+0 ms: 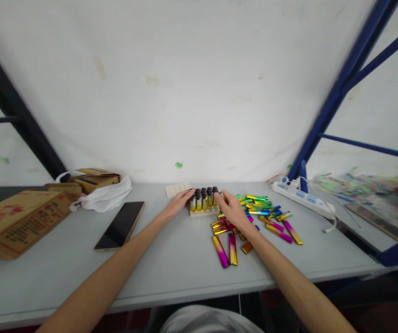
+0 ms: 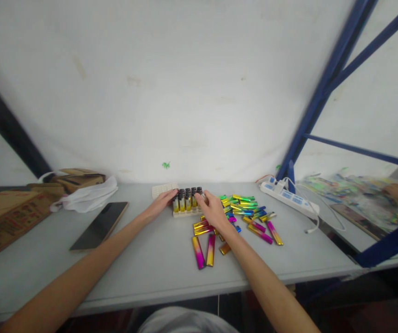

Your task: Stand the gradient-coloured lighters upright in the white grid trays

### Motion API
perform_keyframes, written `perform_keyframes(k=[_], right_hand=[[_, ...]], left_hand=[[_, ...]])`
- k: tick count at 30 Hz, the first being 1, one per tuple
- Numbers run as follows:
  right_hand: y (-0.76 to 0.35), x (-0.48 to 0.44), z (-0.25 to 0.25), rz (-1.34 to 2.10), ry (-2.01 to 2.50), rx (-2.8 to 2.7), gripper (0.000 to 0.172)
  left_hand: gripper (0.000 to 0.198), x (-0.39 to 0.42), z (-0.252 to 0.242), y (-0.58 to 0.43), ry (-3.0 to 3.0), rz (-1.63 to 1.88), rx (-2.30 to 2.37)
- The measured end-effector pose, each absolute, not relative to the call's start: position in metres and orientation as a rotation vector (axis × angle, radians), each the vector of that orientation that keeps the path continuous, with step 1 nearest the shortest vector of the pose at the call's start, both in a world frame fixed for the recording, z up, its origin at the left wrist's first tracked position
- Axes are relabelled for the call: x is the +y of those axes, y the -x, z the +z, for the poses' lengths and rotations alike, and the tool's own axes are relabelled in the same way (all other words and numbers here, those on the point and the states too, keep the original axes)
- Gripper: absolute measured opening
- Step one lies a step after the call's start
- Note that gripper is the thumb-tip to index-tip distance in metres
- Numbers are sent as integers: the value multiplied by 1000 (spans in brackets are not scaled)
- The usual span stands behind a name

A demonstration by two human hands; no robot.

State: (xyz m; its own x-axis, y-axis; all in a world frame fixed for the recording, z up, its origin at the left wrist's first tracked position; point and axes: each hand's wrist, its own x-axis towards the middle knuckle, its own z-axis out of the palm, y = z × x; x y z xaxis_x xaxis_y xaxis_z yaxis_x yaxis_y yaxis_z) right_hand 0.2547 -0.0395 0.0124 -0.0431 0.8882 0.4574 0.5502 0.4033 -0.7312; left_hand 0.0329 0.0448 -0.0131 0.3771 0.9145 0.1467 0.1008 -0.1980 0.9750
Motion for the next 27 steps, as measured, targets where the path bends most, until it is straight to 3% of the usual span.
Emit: perform_keyframes(k=[3, 8, 23, 27], right_hand=[[-259, -42, 18, 450, 1208, -1810, 36], [-263, -40, 19, 166, 1171, -2031, 37], [-269, -30, 8, 85, 1274, -2214, 24], [-265, -31, 10, -32, 1395, -2265, 27]], left_hand=[[68, 46, -14, -33, -1590, 976, 918], [68, 48, -16, -33, -1594, 1002, 921], [65, 48, -16, -34, -1620, 1012, 917], [62, 48, -15, -34, -1643, 1009, 907]])
